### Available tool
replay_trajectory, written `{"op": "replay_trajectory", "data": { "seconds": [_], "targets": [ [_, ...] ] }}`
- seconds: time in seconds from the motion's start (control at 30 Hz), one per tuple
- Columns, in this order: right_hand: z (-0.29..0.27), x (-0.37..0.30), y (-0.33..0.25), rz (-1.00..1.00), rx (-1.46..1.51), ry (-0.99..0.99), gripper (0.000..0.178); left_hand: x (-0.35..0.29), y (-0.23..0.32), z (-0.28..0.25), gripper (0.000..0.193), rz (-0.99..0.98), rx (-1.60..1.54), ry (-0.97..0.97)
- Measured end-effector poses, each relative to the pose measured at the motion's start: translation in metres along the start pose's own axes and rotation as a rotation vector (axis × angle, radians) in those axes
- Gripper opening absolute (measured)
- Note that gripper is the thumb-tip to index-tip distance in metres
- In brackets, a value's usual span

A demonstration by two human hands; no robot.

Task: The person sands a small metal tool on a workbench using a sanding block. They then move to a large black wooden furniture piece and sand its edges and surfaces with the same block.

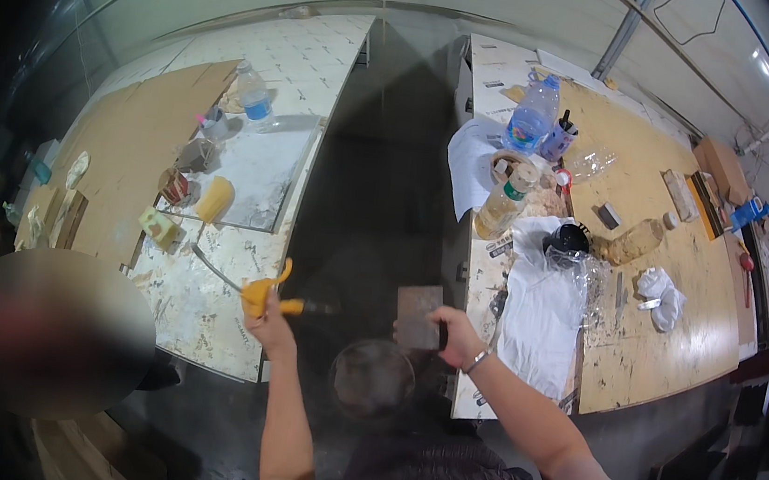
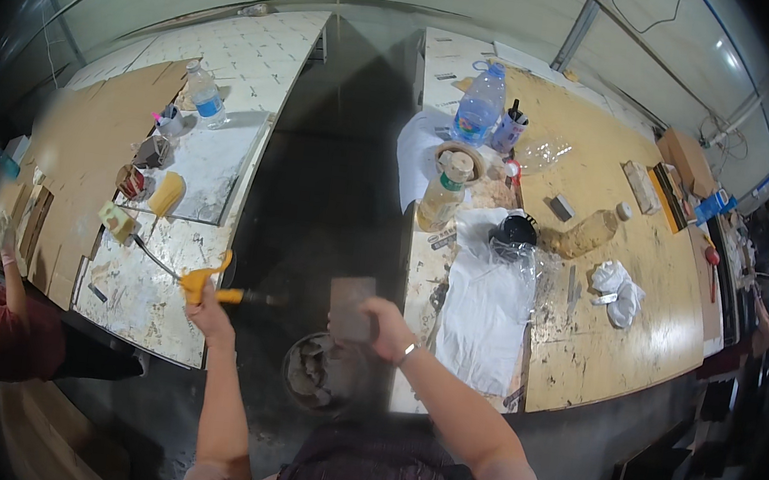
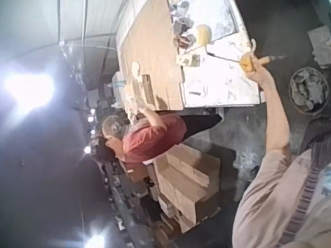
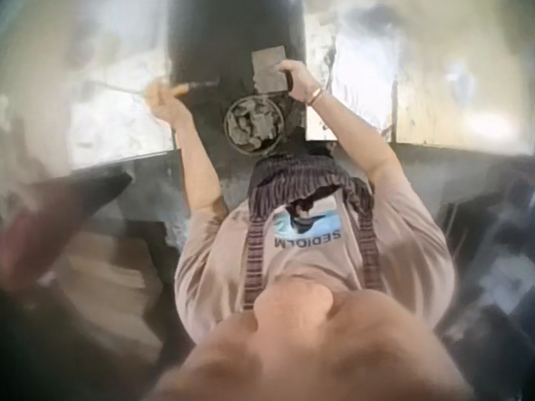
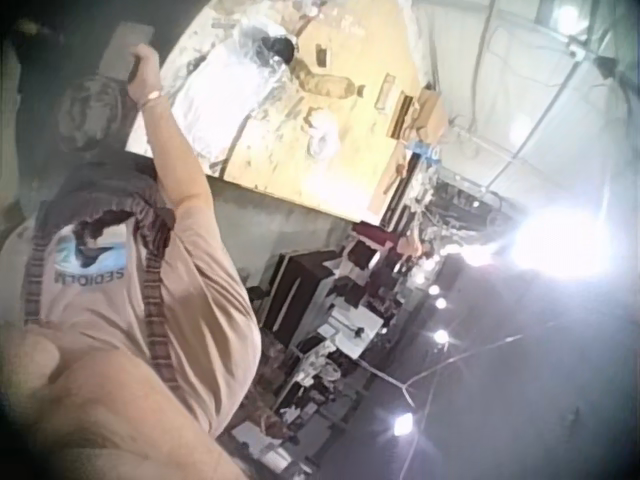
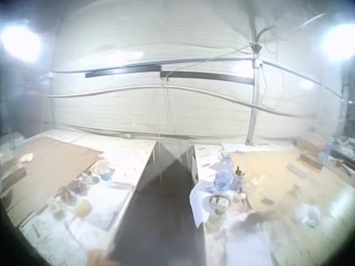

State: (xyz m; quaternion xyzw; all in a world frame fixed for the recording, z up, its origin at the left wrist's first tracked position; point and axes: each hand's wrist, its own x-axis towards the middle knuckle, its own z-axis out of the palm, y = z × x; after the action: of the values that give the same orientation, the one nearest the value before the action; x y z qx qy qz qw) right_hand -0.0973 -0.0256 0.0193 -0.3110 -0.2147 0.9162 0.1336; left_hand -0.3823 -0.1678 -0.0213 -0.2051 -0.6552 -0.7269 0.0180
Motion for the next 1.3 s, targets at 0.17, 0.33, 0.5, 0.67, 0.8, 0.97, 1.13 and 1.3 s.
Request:
{"op": "replay_trajectory", "data": {
  "seconds": [0.17,0.33,0.5,0.67,0.8,0.97,1.13,1.3],
  "targets": [
    [-0.003,0.049,-0.011,-0.066,-0.006,0.055,0.059,-0.017,0.108,-0.027,0.028,-0.269,-0.265,-0.545],
    [-0.011,0.087,-0.012,-0.081,-0.019,0.100,0.059,-0.073,0.096,-0.035,0.028,-0.285,-0.372,-0.789],
    [-0.017,0.099,-0.010,-0.082,-0.052,0.156,0.051,-0.100,0.088,-0.022,0.025,-0.829,-0.569,-0.967],
    [-0.020,0.101,-0.008,-0.070,-0.087,0.242,0.045,-0.125,0.074,-0.037,0.021,-0.319,0.105,-1.145],
    [-0.036,0.108,-0.006,-0.126,-0.141,0.276,0.039,-0.135,0.054,-0.033,0.019,-0.436,0.256,-1.021],
    [-0.047,0.119,-0.008,-0.215,-0.229,0.418,0.032,-0.143,0.038,-0.022,0.030,-0.356,0.539,-0.960],
    [-0.041,0.112,-0.007,-0.208,-0.283,0.519,0.033,-0.135,0.049,-0.017,0.030,-0.262,0.615,-1.054],
    [-0.067,0.129,0.009,-0.301,-0.259,0.505,0.035,-0.127,0.027,-0.007,0.034,-0.408,0.547,-0.936]
  ]
}}
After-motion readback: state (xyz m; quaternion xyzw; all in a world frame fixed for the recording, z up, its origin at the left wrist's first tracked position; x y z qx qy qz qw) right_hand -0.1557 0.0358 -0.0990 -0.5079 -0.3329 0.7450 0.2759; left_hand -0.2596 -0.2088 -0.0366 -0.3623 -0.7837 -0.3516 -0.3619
